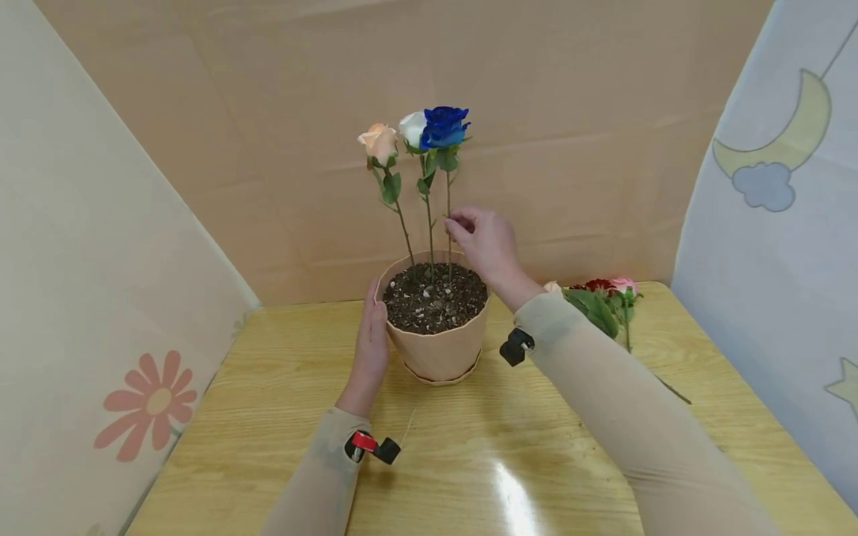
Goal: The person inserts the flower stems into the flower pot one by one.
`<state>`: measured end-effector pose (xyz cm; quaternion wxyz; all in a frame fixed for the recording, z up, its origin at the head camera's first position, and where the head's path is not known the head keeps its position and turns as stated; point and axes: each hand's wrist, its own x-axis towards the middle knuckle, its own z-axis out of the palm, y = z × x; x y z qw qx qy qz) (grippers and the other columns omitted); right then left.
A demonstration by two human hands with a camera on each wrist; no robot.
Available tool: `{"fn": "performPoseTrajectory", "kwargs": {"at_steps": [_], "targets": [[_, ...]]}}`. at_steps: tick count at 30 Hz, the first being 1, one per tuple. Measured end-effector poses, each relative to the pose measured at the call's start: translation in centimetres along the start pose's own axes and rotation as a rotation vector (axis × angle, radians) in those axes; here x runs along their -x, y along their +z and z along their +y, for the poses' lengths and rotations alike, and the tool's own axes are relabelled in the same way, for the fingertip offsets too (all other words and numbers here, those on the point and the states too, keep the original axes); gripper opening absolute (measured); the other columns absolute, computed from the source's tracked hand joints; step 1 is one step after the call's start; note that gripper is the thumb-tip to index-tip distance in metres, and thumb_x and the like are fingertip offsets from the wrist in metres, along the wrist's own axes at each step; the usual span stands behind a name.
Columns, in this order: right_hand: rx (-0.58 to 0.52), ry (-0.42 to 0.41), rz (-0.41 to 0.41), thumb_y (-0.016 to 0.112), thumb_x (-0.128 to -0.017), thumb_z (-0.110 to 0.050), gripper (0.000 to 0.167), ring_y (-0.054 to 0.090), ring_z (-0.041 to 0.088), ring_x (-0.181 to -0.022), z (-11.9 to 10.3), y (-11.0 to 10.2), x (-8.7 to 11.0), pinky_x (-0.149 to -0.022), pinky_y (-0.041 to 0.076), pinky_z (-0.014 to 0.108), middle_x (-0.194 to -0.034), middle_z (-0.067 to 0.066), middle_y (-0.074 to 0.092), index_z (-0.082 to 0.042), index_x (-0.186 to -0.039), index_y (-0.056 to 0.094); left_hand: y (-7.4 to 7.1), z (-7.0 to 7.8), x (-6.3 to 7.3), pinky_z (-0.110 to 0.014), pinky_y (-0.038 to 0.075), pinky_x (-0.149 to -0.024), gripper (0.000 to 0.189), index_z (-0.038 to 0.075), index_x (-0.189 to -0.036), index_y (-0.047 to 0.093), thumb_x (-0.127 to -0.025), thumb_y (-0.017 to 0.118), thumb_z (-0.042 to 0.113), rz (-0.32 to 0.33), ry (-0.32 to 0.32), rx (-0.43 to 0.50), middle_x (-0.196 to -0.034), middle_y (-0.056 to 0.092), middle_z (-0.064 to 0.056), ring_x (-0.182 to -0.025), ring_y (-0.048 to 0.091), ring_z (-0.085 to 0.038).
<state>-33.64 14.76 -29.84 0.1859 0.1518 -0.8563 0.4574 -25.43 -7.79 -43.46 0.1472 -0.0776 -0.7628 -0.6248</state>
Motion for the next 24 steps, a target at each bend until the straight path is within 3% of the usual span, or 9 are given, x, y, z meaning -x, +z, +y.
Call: {"fn": "performPoseTrajectory", "kwargs": {"at_steps": [10, 16, 24], "targets": [[-0.007, -0.023, 0.005, 0.074, -0.108, -0.015, 0.018, 0.073, 0.025, -0.089, 0.9, 0.6, 0.4, -0.078, 0.053, 0.031, -0.105, 0.013, 0.081, -0.002, -0.117, 0.083, 0.0, 0.0, 0.0, -0.058, 0.022, -0.132, 0.058, 0.031, -0.179, 0.019, -0.123, 0.032, 0.039, -0.004, 0.002, 0.013, -0.183, 0.019, -0.001, -0.165, 0.026, -0.032], [-0.027, 0.010, 0.000, 0.075, -0.108, -0.013, 0.016, 0.072, 0.027, -0.092, 1.8, 0.9, 1.0, -0.077, 0.053, 0.032, -0.106, 0.016, 0.080, 0.000, -0.115, 0.081, 0.0, 0.0, 0.2, -0.059, 0.022, -0.132, 0.059, 0.032, -0.179, 0.019, -0.122, 0.032, 0.043, -0.009, 0.003, 0.011, -0.183, 0.019, -0.001, -0.165, 0.026, -0.032], [0.010, 0.025, 0.010, 0.078, -0.106, -0.022, 0.023, 0.073, 0.028, -0.093, 1.7, 0.9, 1.1, -0.077, 0.053, 0.037, -0.107, 0.014, 0.081, -0.002, -0.116, 0.082, 0.0, 0.2, 0.1, -0.058, 0.022, -0.132, 0.058, 0.032, -0.179, 0.019, -0.123, 0.032, 0.039, -0.002, 0.006, 0.009, -0.183, 0.020, -0.002, -0.164, 0.027, -0.033]]}}
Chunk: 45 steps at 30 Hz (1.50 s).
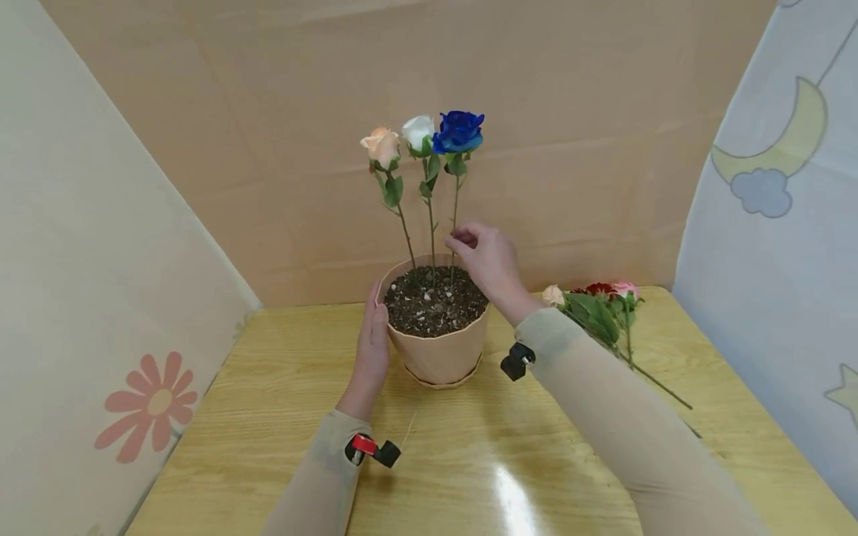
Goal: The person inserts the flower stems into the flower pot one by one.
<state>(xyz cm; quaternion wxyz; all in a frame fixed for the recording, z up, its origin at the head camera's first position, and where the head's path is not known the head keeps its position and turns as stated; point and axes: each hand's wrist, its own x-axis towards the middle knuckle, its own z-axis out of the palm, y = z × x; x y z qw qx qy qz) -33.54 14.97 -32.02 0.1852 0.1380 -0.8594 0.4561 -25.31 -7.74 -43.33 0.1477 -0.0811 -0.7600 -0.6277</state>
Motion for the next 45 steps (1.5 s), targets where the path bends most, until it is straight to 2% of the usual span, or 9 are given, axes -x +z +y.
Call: {"fn": "performPoseTrajectory", "kwargs": {"at_steps": [13, 18, 27, 33, 37, 45], "targets": [[-0.038, 0.001, -0.009, 0.077, -0.107, -0.021, 0.025, 0.074, 0.029, -0.100, 0.0, -0.2, 0.8, -0.085, 0.057, 0.044, -0.115, 0.015, 0.080, -0.001, -0.123, 0.081, -0.2, -0.4, -0.1, -0.059, 0.023, -0.131, 0.058, 0.031, -0.178, 0.022, -0.122, 0.032, 0.043, 0.008, 0.012, -0.003, -0.182, 0.023, -0.005, -0.164, 0.027, -0.034], [-0.020, -0.003, -0.006, 0.077, -0.108, -0.020, 0.025, 0.074, 0.029, -0.100, 0.2, -0.2, 1.0, -0.086, 0.058, 0.046, -0.115, 0.015, 0.080, -0.001, -0.123, 0.081, -0.2, -0.5, -0.1, -0.059, 0.023, -0.132, 0.061, 0.031, -0.179, 0.021, -0.121, 0.033, 0.049, 0.008, 0.007, -0.014, -0.182, 0.023, -0.005, -0.164, 0.027, -0.034], [-0.027, 0.032, -0.046, 0.071, -0.111, -0.018, 0.022, 0.075, 0.030, -0.097, 0.4, 0.1, 1.2, -0.087, 0.060, 0.047, -0.111, 0.016, 0.080, -0.001, -0.121, 0.081, -0.1, -0.4, 0.0, -0.059, 0.022, -0.132, 0.060, 0.031, -0.179, 0.021, -0.122, 0.032, 0.045, 0.002, -0.006, 0.001, -0.182, 0.021, -0.005, -0.164, 0.027, -0.033], [0.029, 0.003, -0.026, 0.070, -0.111, -0.018, 0.023, 0.077, 0.032, -0.097, 0.4, 0.4, 1.4, -0.088, 0.060, 0.051, -0.110, 0.016, 0.081, 0.000, -0.122, 0.081, -0.1, -0.3, 0.0, -0.060, 0.023, -0.131, 0.062, 0.033, -0.179, 0.020, -0.121, 0.030, 0.052, -0.002, -0.009, -0.003, -0.182, 0.022, -0.003, -0.164, 0.030, -0.033], [0.081, -0.022, -0.003, 0.071, -0.111, -0.016, 0.022, 0.076, 0.033, -0.097, 0.5, 0.7, 1.6, -0.088, 0.059, 0.052, -0.110, 0.017, 0.081, 0.000, -0.122, 0.082, 0.0, -0.2, 0.0, -0.060, 0.023, -0.131, 0.061, 0.032, -0.179, 0.020, -0.121, 0.031, 0.049, 0.000, -0.003, -0.002, -0.182, 0.022, -0.003, -0.163, 0.030, -0.033], [0.114, -0.024, -0.001, 0.072, -0.110, -0.016, 0.025, 0.077, 0.034, -0.098, 0.5, 1.1, 1.8, -0.088, 0.061, 0.052, -0.113, 0.018, 0.082, 0.001, -0.126, 0.081, -0.1, -0.1, 0.2, -0.060, 0.022, -0.132, 0.057, 0.029, -0.178, 0.024, -0.123, 0.034, 0.038, 0.006, 0.004, 0.002, -0.182, 0.024, -0.004, -0.164, 0.028, -0.033]]}}
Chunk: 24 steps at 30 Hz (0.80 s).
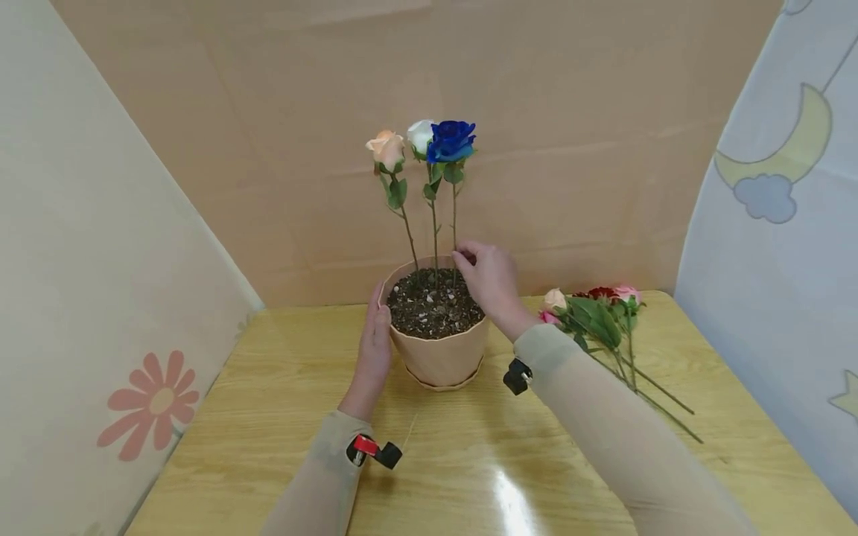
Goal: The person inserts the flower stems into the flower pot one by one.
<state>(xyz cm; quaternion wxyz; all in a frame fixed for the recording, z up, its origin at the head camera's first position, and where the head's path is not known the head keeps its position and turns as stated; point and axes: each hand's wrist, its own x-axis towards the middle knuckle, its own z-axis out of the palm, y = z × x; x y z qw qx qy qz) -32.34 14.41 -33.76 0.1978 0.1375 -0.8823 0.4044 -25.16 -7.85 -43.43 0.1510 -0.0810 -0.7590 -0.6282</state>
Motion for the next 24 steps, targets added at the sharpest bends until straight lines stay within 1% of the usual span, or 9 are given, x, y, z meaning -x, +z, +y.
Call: {"fn": "performPoseTrajectory", "kwargs": {"at_steps": [3, 6, 9, 13, 20, 24], "targets": [[0.017, -0.015, 0.014, 0.072, -0.110, -0.016, 0.025, 0.078, 0.034, -0.097, 0.01, 0.05, 0.01, -0.087, 0.061, 0.053, -0.112, 0.018, 0.082, 0.001, -0.124, 0.082, 0.03, 0.02, -0.02, -0.060, 0.022, -0.132, 0.057, 0.028, -0.178, 0.024, -0.123, 0.034, 0.035, 0.000, 0.012, 0.010, -0.182, 0.023, -0.006, -0.164, 0.027, -0.034], [0.022, -0.019, 0.026, 0.072, -0.110, -0.016, 0.023, 0.078, 0.034, -0.096, 0.01, 0.10, 0.06, -0.086, 0.060, 0.052, -0.112, 0.017, 0.082, 0.000, -0.122, 0.083, 0.03, 0.02, -0.03, -0.060, 0.023, -0.131, 0.057, 0.028, -0.178, 0.023, -0.123, 0.034, 0.036, 0.004, 0.019, 0.001, -0.181, 0.024, -0.006, -0.164, 0.028, -0.034], [0.010, -0.008, 0.030, 0.072, -0.110, -0.017, 0.023, 0.077, 0.033, -0.095, 0.02, 0.13, 0.26, -0.086, 0.060, 0.052, -0.112, 0.017, 0.082, 0.000, -0.122, 0.083, 0.03, 0.03, 0.03, -0.060, 0.023, -0.131, 0.056, 0.030, -0.178, 0.024, -0.123, 0.033, 0.037, 0.010, 0.018, -0.015, -0.181, 0.025, -0.006, -0.164, 0.028, -0.034], [-0.028, 0.028, 0.034, 0.073, -0.110, -0.016, 0.021, 0.075, 0.032, -0.094, 0.28, 0.17, 0.46, -0.085, 0.059, 0.051, -0.110, 0.016, 0.082, -0.001, -0.120, 0.083, 0.17, -0.04, 0.07, -0.061, 0.023, -0.131, 0.056, 0.029, -0.178, 0.023, -0.123, 0.032, 0.036, 0.003, 0.009, -0.007, -0.182, 0.024, -0.006, -0.164, 0.027, -0.034], [-0.052, 0.031, 0.052, 0.075, -0.109, -0.018, 0.022, 0.076, 0.031, -0.093, 0.68, 0.17, 0.45, -0.082, 0.060, 0.049, -0.107, 0.015, 0.082, -0.001, -0.118, 0.084, 0.27, 0.22, 0.17, -0.060, 0.023, -0.131, 0.058, 0.033, -0.178, 0.021, -0.123, 0.033, 0.041, 0.004, -0.035, 0.001, -0.182, 0.022, -0.006, -0.164, 0.028, -0.035], [-0.066, 0.041, 0.046, 0.077, -0.108, -0.020, 0.023, 0.077, 0.031, -0.092, 0.77, -0.02, 0.37, -0.082, 0.061, 0.050, -0.107, 0.016, 0.082, 0.000, -0.118, 0.083, 0.29, 0.34, 0.11, -0.058, 0.023, -0.132, 0.057, 0.036, -0.178, 0.020, -0.123, 0.033, 0.042, 0.006, -0.054, -0.005, -0.182, 0.022, -0.003, -0.164, 0.028, -0.032]]}}
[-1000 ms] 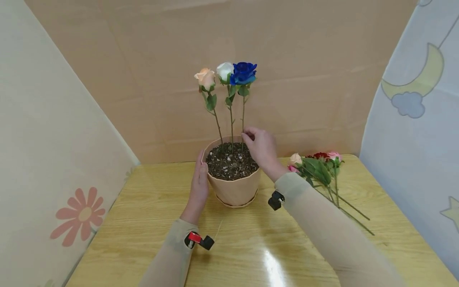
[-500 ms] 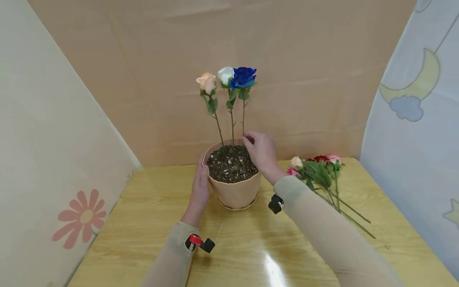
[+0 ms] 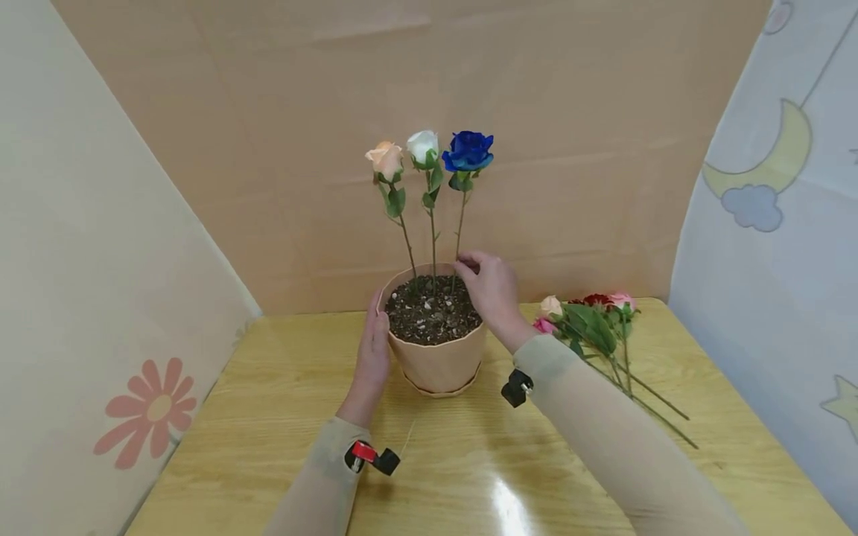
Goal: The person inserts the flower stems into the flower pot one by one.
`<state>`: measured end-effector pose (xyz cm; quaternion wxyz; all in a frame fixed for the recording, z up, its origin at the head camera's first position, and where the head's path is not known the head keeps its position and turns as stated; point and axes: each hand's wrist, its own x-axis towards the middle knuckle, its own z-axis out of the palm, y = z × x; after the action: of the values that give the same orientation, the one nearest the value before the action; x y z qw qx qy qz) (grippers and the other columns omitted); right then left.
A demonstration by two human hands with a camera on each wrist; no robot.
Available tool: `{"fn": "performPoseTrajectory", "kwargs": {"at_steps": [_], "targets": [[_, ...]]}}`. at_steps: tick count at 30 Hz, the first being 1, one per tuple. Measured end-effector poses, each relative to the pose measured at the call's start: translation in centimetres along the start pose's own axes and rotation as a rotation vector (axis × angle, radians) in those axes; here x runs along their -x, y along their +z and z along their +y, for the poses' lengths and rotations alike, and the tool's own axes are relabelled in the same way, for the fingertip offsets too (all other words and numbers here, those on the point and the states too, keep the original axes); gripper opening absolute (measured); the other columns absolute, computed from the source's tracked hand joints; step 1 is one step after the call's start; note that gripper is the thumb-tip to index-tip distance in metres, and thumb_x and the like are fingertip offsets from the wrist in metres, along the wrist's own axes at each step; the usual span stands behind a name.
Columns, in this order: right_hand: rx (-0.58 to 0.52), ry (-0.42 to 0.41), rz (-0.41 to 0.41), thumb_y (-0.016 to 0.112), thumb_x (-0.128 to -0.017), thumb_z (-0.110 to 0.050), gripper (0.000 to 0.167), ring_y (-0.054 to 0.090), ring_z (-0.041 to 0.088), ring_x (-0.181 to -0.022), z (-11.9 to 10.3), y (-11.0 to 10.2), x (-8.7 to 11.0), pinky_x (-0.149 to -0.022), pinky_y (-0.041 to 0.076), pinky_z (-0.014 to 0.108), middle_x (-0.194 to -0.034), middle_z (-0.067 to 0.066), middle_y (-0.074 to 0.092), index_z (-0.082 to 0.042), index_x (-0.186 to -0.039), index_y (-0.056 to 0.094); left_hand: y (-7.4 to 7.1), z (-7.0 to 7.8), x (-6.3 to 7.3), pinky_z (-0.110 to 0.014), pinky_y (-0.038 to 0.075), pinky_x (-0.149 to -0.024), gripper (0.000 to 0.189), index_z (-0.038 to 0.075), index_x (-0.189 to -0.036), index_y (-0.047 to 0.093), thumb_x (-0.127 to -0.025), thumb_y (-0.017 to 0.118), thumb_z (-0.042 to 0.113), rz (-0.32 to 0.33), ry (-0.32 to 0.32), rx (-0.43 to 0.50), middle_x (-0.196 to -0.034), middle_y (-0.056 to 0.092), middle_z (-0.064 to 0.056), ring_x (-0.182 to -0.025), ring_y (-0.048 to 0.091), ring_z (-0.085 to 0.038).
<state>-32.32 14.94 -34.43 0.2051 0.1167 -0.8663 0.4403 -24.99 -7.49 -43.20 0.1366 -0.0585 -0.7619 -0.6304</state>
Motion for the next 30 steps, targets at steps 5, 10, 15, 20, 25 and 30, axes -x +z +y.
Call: {"fn": "performPoseTrajectory", "kwargs": {"at_steps": [5, 10, 15, 20, 25, 30], "targets": [[-0.012, 0.024, -0.016, 0.076, -0.108, -0.025, 0.027, 0.076, 0.030, -0.094, 0.0, -0.5, 0.2, -0.081, 0.060, 0.047, -0.110, 0.014, 0.082, -0.003, -0.124, 0.083, 0.0, -0.2, 0.1, -0.056, 0.024, -0.132, 0.057, 0.038, -0.178, 0.020, -0.122, 0.034, 0.043, 0.003, -0.005, -0.007, -0.182, 0.022, -0.001, -0.164, 0.027, -0.030], [-0.049, 0.060, -0.051, 0.073, -0.110, -0.028, 0.032, 0.074, 0.029, -0.100, -0.2, -2.0, 0.4, -0.079, 0.057, 0.040, -0.116, 0.013, 0.080, -0.005, -0.131, 0.080, 0.0, -0.3, 0.1, -0.056, 0.023, -0.132, 0.058, 0.035, -0.178, 0.021, -0.122, 0.033, 0.042, 0.003, 0.006, -0.007, -0.182, 0.022, -0.003, -0.165, 0.026, -0.030], [-0.045, 0.084, -0.062, 0.071, -0.111, -0.035, 0.038, 0.073, 0.026, -0.108, -0.2, -4.4, 0.8, -0.087, 0.057, 0.040, -0.121, 0.011, 0.079, -0.008, -0.136, 0.078, -0.1, -0.1, 0.1, -0.058, 0.023, -0.132, 0.059, 0.032, -0.179, 0.020, -0.122, 0.033, 0.044, -0.002, 0.028, 0.000, -0.182, 0.022, -0.005, -0.164, 0.027, -0.033], [-0.025, 0.093, -0.064, 0.068, -0.111, -0.044, 0.046, 0.072, 0.026, -0.111, 0.0, -7.2, 1.4, -0.088, 0.055, 0.033, -0.124, 0.011, 0.078, -0.009, -0.140, 0.076, -0.2, 0.0, 0.1, -0.056, 0.023, -0.132, 0.058, 0.035, -0.178, 0.018, -0.123, 0.033, 0.043, -0.011, 0.018, 0.007, -0.182, 0.020, 0.000, -0.165, 0.027, -0.030], [0.010, 0.070, -0.040, 0.071, -0.111, -0.039, 0.042, 0.073, 0.025, -0.108, 0.8, -9.6, 2.2, -0.079, 0.052, 0.015, -0.123, 0.014, 0.079, -0.007, -0.138, 0.077, -0.2, -0.1, 0.1, -0.055, 0.023, -0.132, 0.058, 0.036, -0.178, 0.018, -0.122, 0.034, 0.041, -0.009, 0.027, 0.017, -0.182, 0.020, 0.002, -0.164, 0.028, -0.029], [0.052, 0.032, -0.029, 0.075, -0.109, -0.035, 0.041, 0.072, 0.006, -0.098, 1.8, -11.6, 3.4, -0.072, 0.051, 0.011, -0.124, 0.017, 0.080, -0.004, -0.135, 0.078, -0.2, -0.1, 0.2, -0.055, 0.023, -0.132, 0.058, 0.036, -0.179, 0.018, -0.123, 0.034, 0.040, -0.012, 0.030, 0.020, -0.183, 0.020, 0.002, -0.164, 0.029, -0.030]]}}
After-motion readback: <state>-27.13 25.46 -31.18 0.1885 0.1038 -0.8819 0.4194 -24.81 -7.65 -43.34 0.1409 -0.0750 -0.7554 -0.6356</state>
